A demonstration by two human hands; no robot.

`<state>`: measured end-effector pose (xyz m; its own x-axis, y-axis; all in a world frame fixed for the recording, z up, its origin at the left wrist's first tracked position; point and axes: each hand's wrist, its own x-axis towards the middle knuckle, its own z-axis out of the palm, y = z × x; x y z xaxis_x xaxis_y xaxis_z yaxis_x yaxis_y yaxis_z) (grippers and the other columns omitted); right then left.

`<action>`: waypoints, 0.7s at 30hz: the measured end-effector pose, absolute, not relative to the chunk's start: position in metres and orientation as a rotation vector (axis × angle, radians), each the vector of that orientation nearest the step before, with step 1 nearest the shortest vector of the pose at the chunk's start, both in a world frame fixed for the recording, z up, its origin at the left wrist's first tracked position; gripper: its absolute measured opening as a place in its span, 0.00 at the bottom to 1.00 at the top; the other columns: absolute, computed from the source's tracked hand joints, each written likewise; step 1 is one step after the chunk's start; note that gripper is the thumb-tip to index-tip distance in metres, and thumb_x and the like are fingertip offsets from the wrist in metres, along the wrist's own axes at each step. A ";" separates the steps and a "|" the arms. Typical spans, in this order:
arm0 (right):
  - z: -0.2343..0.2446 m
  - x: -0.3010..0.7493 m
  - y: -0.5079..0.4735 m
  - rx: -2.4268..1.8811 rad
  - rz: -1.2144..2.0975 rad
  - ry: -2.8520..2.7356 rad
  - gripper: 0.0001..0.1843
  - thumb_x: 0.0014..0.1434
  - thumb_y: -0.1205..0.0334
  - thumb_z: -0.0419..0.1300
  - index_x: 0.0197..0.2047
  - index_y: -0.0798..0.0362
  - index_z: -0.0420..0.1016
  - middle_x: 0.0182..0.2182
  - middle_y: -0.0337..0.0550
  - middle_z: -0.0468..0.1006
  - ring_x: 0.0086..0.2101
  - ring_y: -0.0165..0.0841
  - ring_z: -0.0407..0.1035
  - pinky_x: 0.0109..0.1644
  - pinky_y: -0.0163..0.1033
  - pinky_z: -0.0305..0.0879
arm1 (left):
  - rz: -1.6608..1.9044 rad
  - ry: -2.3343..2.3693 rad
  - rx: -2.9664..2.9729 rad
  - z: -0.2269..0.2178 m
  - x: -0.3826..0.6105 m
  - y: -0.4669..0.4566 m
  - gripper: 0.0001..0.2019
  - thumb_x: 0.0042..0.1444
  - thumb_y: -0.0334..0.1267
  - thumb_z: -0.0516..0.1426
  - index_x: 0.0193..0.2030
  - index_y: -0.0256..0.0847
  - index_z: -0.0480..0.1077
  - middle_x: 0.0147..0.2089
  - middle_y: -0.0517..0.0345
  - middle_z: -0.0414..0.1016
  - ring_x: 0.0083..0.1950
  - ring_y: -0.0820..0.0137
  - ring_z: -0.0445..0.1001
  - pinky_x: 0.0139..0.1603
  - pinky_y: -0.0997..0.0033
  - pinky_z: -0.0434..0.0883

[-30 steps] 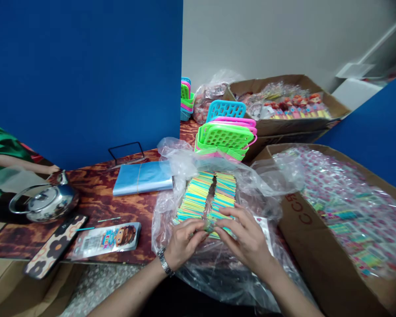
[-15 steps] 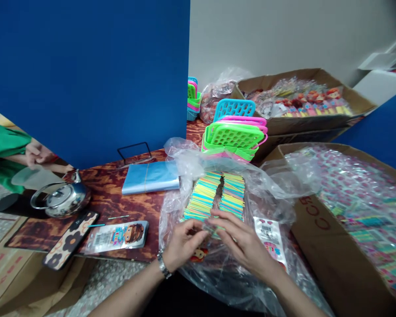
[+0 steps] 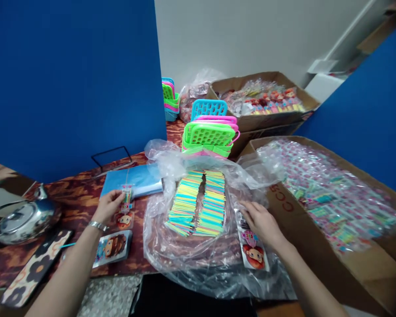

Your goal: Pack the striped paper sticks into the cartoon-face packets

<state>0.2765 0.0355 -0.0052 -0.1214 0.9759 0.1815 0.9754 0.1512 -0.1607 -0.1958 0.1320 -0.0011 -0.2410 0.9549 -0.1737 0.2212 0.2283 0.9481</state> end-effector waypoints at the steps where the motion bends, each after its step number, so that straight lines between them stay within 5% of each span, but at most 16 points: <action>1: -0.008 0.278 0.035 -1.903 -0.016 -2.208 0.18 0.61 0.59 0.45 0.48 0.54 0.70 0.38 0.49 0.75 0.39 0.39 0.70 0.41 0.42 0.67 | 1.093 1.651 1.112 -0.005 -0.194 0.131 0.27 0.31 0.57 0.63 0.29 0.34 0.67 0.23 0.62 0.68 0.22 0.74 0.66 0.21 0.74 0.67; 15: -0.016 0.285 0.043 -1.877 0.054 -2.220 0.17 0.61 0.60 0.45 0.47 0.54 0.70 0.39 0.48 0.74 0.39 0.37 0.69 0.44 0.40 0.65 | 1.154 1.738 1.103 -0.010 -0.201 0.148 0.26 0.34 0.57 0.60 0.31 0.35 0.67 0.23 0.62 0.68 0.23 0.74 0.66 0.23 0.74 0.67; 21: -0.012 0.296 0.041 -2.017 0.131 -2.308 0.15 0.56 0.60 0.54 0.45 0.55 0.71 0.38 0.49 0.74 0.38 0.38 0.68 0.43 0.40 0.64 | 1.085 1.803 1.202 -0.020 -0.199 0.139 0.21 0.36 0.51 0.60 0.33 0.36 0.68 0.24 0.61 0.69 0.24 0.71 0.68 0.25 0.73 0.67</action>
<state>0.2961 0.0414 -0.0120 -0.1337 0.9910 -0.0007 0.9847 0.1328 -0.1128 -0.1989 0.1395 -0.0198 -0.3217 0.9415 -0.1000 0.3526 0.2172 0.9102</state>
